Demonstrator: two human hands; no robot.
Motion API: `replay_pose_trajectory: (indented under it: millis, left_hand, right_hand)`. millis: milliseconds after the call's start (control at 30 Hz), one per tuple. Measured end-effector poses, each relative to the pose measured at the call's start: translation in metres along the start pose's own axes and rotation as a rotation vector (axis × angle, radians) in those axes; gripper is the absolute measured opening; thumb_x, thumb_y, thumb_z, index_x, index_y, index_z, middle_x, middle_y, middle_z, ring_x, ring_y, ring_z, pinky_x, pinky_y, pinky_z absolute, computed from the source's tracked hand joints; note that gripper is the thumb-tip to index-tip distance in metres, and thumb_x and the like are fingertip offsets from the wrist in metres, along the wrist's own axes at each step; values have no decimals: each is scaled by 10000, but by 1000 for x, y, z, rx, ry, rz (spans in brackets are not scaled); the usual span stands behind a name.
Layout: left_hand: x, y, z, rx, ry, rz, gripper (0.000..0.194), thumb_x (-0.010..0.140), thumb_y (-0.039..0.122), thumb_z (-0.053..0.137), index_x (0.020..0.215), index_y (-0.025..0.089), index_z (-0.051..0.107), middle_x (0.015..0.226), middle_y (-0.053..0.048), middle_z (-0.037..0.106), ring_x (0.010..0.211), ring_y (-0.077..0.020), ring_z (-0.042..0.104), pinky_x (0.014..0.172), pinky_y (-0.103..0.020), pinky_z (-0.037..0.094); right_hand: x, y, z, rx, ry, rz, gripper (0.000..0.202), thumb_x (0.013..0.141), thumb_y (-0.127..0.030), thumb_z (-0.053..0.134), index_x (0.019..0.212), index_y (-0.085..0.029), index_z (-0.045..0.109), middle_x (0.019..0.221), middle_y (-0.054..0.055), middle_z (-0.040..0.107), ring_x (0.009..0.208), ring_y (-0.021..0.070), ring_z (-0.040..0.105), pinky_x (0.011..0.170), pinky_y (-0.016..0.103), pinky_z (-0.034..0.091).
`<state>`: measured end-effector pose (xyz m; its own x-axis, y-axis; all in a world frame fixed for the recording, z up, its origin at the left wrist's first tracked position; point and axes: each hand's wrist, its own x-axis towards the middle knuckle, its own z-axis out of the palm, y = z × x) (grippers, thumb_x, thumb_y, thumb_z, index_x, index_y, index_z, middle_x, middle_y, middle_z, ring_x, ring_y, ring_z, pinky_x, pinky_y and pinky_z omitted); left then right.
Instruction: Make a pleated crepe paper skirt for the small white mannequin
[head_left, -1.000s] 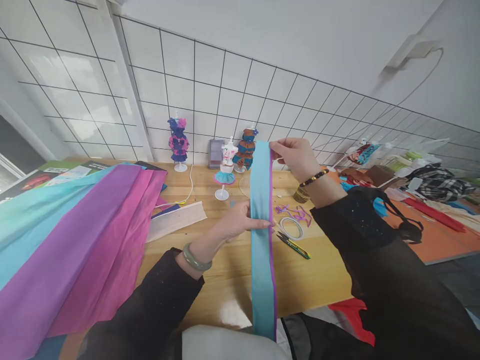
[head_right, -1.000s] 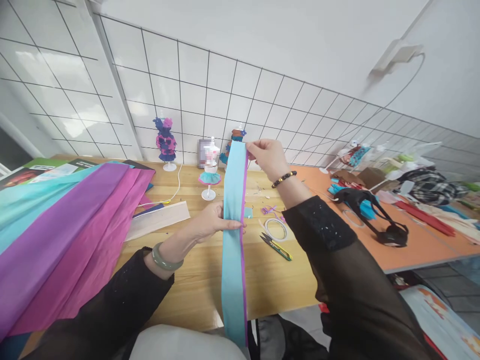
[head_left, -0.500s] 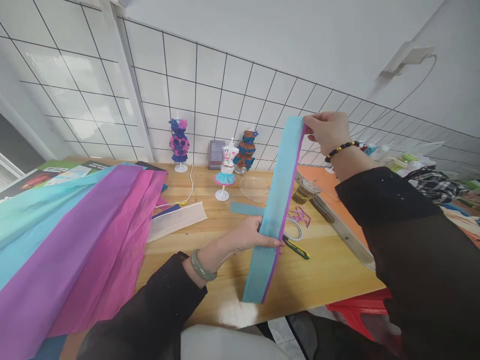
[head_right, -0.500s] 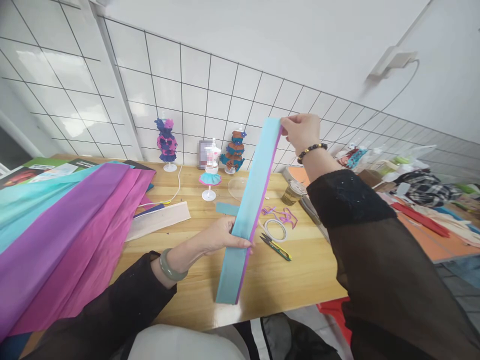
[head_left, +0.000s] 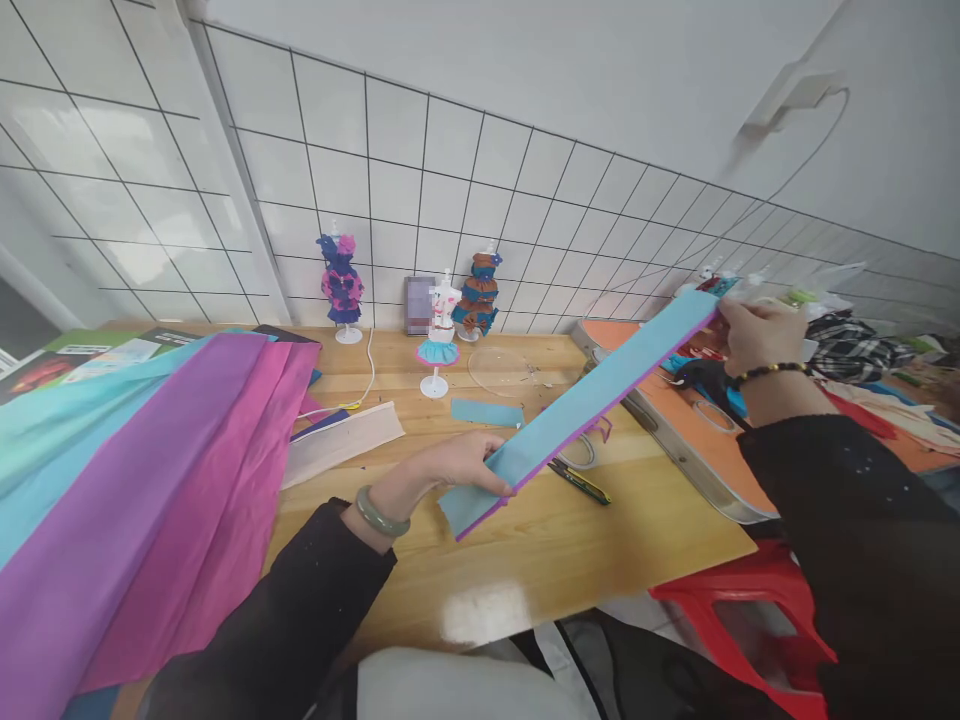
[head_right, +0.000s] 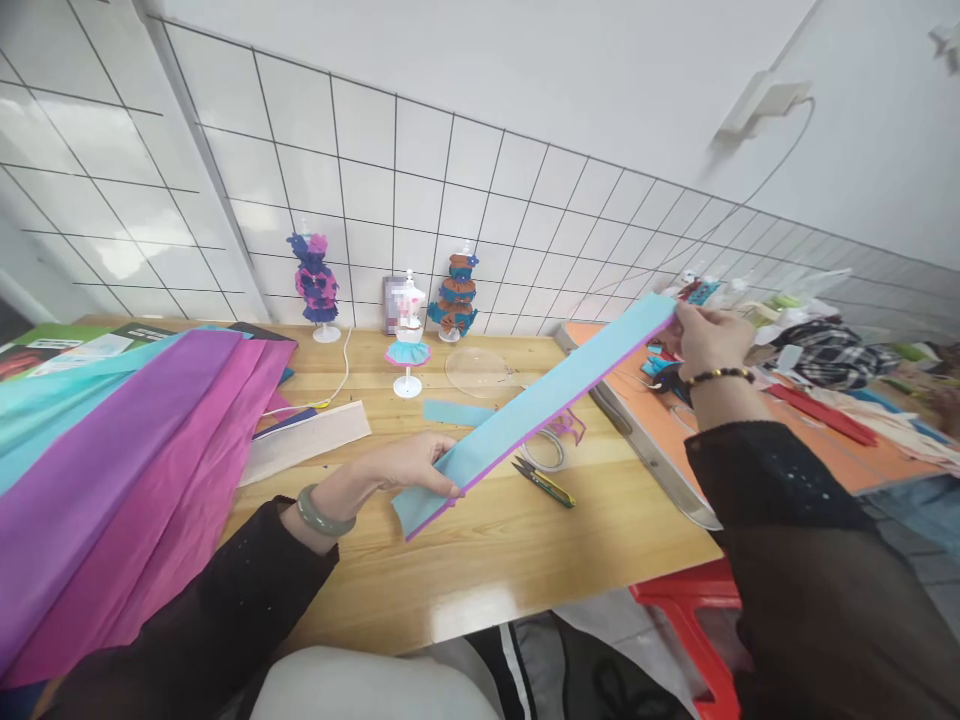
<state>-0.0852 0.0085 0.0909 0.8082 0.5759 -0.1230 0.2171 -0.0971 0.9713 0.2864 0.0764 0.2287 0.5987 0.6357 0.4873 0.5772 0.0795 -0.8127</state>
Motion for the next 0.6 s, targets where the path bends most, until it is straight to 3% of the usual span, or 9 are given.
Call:
replay_pose_trajectory:
  millis: [100,200,333,467,600]
  left_hand:
    - [1,-5,-10,184,-56,-32,339,614,327,710,911,191,619,892,1,625,788,-195,584,623,-259,412]
    - [3,-14,-19,297,-71,-44,344,617,283,680,945,199,619,936,-7,626,813,-204,573,624,-257,399]
    - [8,-30,-30,320,-130,-64,399,596,256,677,987,194,621,938,-11,635,852,-213,578,679,-267,415]
    - [8,-43,-41,308,-80,-153,494,558,262,713,1037,193,616,982,-32,644,924,-237,588,735,-281,438]
    - [5,-51,-51,306,-49,-194,552,517,220,726,1059,212,616,1057,-38,639,1025,-252,570,790,-279,438]
  right_hand:
    - [-17,38,-24,35,118,193,71,757,-193,569,773,-153,513,759,104,570,624,130,569,507,288,440]
    - [-41,74,-44,36,168,339,128,723,-161,575,685,-207,462,689,63,547,659,168,596,518,296,467]
    - [-81,118,-62,-15,190,476,148,694,-229,562,652,-244,421,689,88,574,772,250,650,547,328,512]
    - [-121,156,-68,-86,142,558,179,664,-335,548,654,-265,383,777,155,631,896,347,658,542,376,542]
    - [-155,185,-70,-161,102,557,180,645,-410,518,692,-277,407,873,173,660,935,372,659,555,385,557]
